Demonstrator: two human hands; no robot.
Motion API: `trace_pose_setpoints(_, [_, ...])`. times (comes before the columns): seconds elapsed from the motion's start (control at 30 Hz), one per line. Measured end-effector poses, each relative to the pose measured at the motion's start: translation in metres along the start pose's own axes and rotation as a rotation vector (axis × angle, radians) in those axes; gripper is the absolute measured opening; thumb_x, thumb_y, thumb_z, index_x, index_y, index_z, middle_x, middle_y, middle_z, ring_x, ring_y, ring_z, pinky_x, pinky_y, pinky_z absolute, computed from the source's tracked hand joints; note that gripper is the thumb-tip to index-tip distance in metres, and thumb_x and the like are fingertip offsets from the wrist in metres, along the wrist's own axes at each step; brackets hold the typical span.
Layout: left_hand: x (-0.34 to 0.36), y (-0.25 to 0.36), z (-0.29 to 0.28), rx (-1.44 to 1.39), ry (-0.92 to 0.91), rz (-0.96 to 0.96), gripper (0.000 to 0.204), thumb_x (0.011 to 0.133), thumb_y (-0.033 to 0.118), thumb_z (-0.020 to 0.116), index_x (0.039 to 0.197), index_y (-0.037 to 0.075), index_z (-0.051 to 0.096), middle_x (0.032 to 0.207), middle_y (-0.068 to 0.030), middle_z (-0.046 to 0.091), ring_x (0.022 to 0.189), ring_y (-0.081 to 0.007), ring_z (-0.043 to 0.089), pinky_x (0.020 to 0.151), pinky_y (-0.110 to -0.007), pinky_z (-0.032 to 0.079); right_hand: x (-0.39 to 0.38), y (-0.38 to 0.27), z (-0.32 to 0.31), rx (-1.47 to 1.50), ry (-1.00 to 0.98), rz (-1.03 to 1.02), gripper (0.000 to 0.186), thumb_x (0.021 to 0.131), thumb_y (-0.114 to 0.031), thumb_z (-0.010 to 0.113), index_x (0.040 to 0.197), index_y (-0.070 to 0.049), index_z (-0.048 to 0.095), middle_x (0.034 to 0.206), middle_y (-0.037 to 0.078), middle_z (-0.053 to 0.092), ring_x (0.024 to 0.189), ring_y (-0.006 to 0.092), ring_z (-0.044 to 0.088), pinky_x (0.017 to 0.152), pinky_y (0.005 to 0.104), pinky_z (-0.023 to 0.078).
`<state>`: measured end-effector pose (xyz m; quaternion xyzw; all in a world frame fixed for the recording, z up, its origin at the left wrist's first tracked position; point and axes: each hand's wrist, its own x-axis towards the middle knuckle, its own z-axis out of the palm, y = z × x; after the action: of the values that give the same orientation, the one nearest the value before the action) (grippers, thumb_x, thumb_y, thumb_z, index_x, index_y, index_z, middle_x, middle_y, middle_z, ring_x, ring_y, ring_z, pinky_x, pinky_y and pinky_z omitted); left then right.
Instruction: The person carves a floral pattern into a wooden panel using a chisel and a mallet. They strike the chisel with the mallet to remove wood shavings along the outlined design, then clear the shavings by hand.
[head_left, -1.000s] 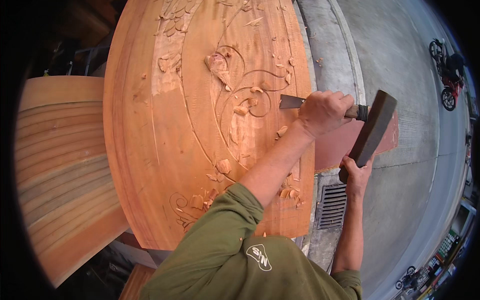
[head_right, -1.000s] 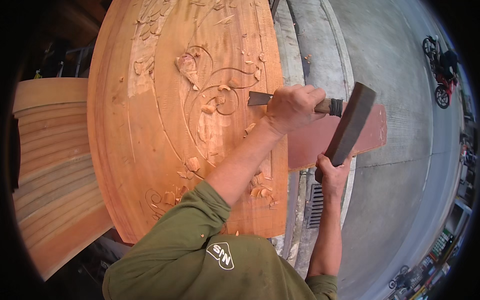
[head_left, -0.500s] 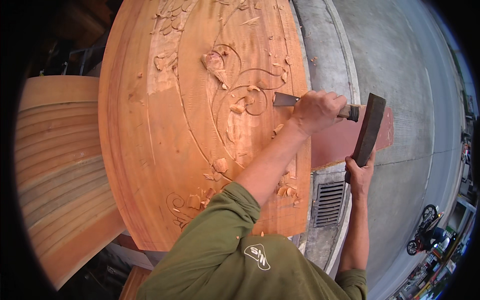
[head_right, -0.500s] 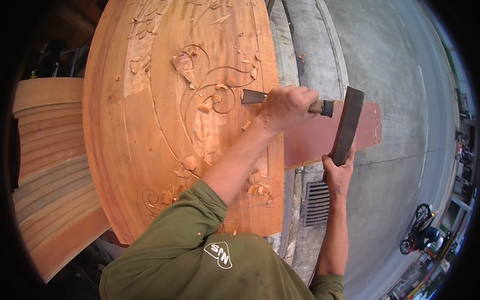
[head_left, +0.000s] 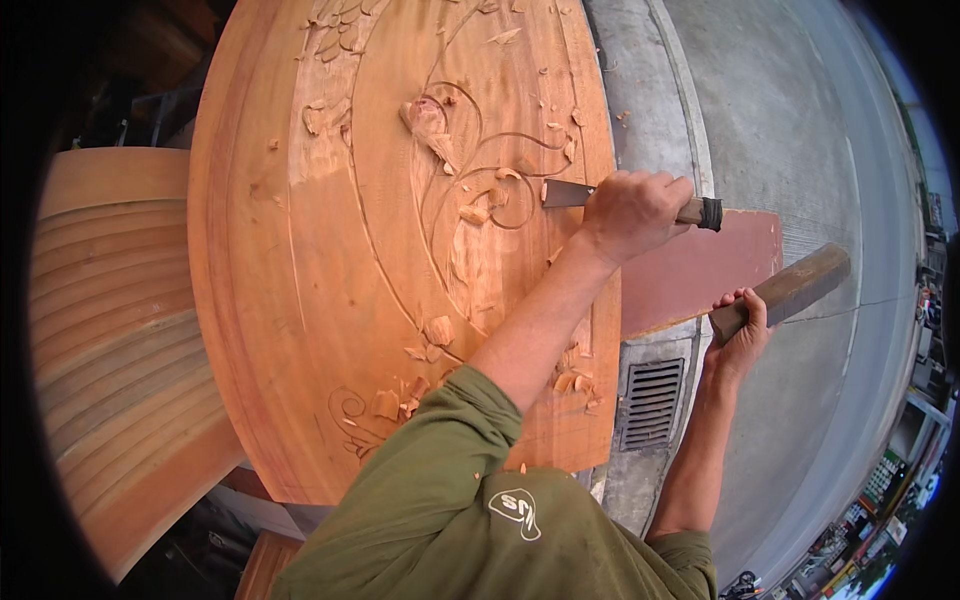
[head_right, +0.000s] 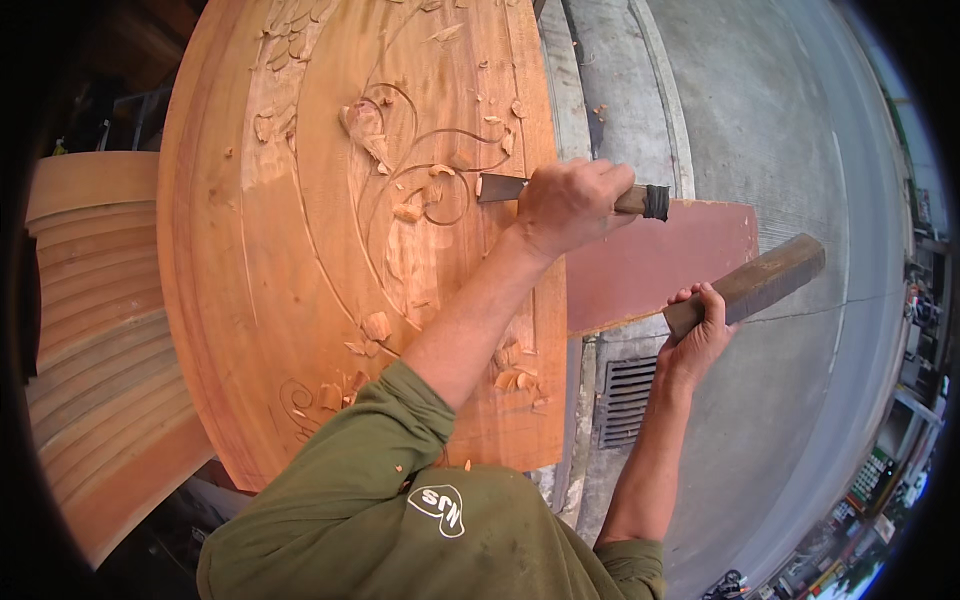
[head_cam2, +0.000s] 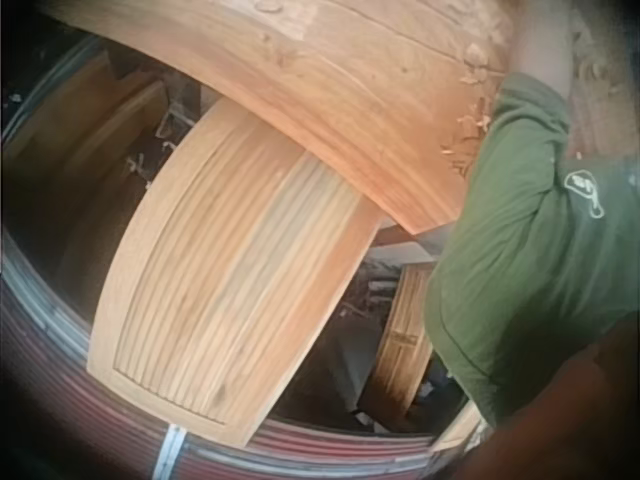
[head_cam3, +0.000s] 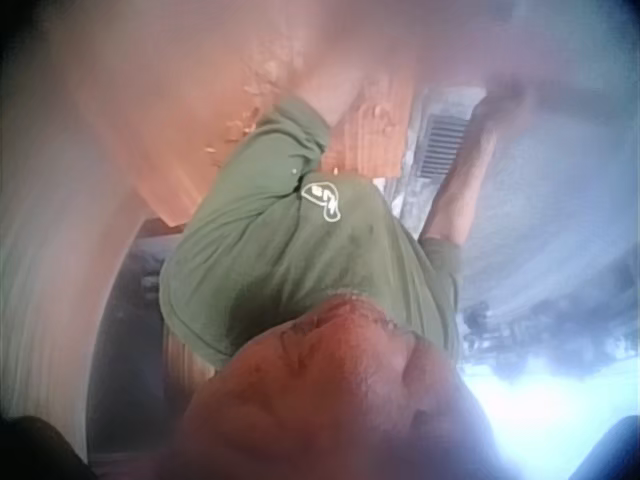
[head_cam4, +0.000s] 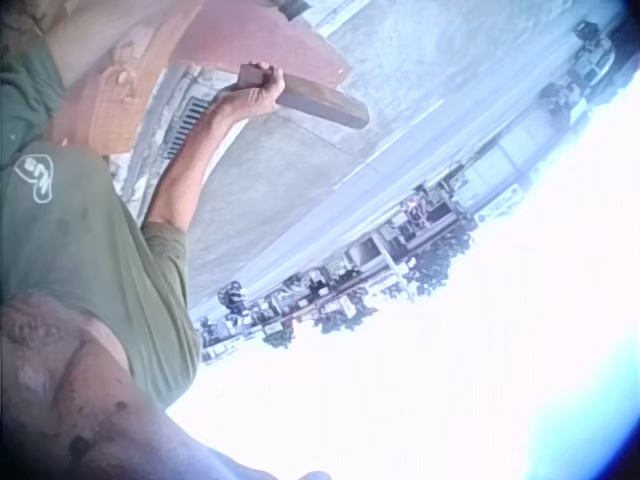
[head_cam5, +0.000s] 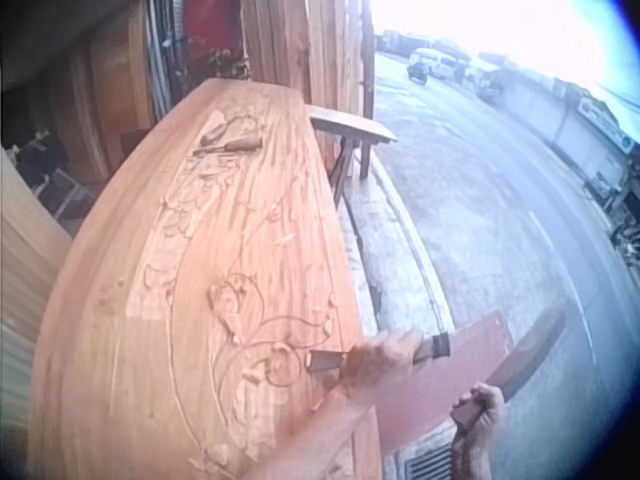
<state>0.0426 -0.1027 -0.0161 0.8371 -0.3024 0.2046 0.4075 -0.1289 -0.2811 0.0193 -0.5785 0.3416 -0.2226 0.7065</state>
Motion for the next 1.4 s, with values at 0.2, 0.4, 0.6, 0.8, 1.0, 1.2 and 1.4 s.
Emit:
trace_pose_setpoints(0.2, [0.004,-0.001,-0.007,-0.05,-0.001,-0.035,0.035,0.084,0.036,0.089,0.086,0.014,0.063,0.078,-0.0044,0.07,0.075,-0.0283,0.076,0.061,-0.043,0.06,-0.014,0.011,-0.003,-0.574,-0.297,-0.095,0.075,0.09,0.0,0.076,0.159,-0.006,0.046,0.091,0.002,0.065,0.073,0.0119,0.064,0.069,0.0298,0.055])
trace_pose_setpoints(0.4, [0.002,-0.001,-0.001,-0.05,-0.057,-0.058,0.034,0.08,0.033,0.092,0.089,0.013,0.067,0.082,-0.0064,0.073,0.077,-0.0294,0.079,0.067,-0.043,0.063,0.0,0.005,0.014,0.002,0.007,0.041,0.039,0.094,-0.009,0.076,0.129,-0.002,0.06,0.09,0.007,0.067,0.072,0.0172,0.068,0.066,0.0334,0.06])
trace_pose_setpoints(0.6, [0.003,-0.006,-0.007,-0.028,-0.043,-0.045,0.035,0.078,0.032,0.094,0.09,0.013,0.067,0.083,-0.0063,0.073,0.078,-0.0296,0.079,0.067,-0.043,0.063,-0.006,0.008,-0.008,-0.528,-0.295,-0.094,0.065,0.092,-0.004,0.078,0.151,-0.004,0.051,0.09,0.003,0.067,0.072,0.0137,0.067,0.067,0.0294,0.057])
trace_pose_setpoints(0.8, [0.005,-0.008,-0.006,-0.037,-0.009,-0.063,0.034,0.082,0.033,0.091,0.09,0.015,0.063,0.08,-0.0031,0.07,0.077,-0.0276,0.076,0.062,-0.042,0.061,-0.01,-0.003,0.035,-0.288,-0.21,0.009,0.049,0.092,-0.005,0.076,0.137,-0.003,0.055,0.087,0.005,0.067,0.071,0.0148,0.067,0.066,0.0322,0.057])
trace_pose_setpoints(1.0, [0.006,-0.011,-0.007,-0.005,0.015,-0.08,0.035,0.081,0.031,0.093,0.091,0.015,0.064,0.082,-0.0031,0.07,0.077,-0.0276,0.076,0.063,-0.043,0.061,0.004,-0.012,0.022,-0.363,-0.201,-0.008,0.052,0.094,-0.005,0.076,0.141,-0.006,0.056,0.087,0.004,0.067,0.07,0.0128,0.067,0.065,0.0307,0.059])
trace_pose_setpoints(1.2, [0.008,-0.014,-0.001,0.008,0.02,-0.091,0.037,0.078,0.029,0.095,0.091,0.015,0.064,0.083,-0.0023,0.07,0.078,-0.0261,0.076,0.063,-0.042,0.062,-0.007,-0.008,0.049,-0.48,-0.392,0.0,0.069,0.089,-0.003,0.075,0.153,-0.005,0.05,0.089,0.003,0.065,0.073,0.0121,0.066,0.066,0.0294,0.056])
trace_pose_setpoints(1.4, [0.011,-0.013,-0.005,0.025,0.068,-0.127,0.039,0.076,0.031,0.098,0.092,0.015,0.065,0.082,-0.0017,0.07,0.078,-0.0253,0.077,0.063,-0.041,0.062,0.017,-0.024,0.049,-0.212,-0.127,0.013,0.059,0.091,-0.008,0.079,0.144,-0.004,0.054,0.087,0.004,0.066,0.067,0.0135,0.065,0.064,0.03,0.055])
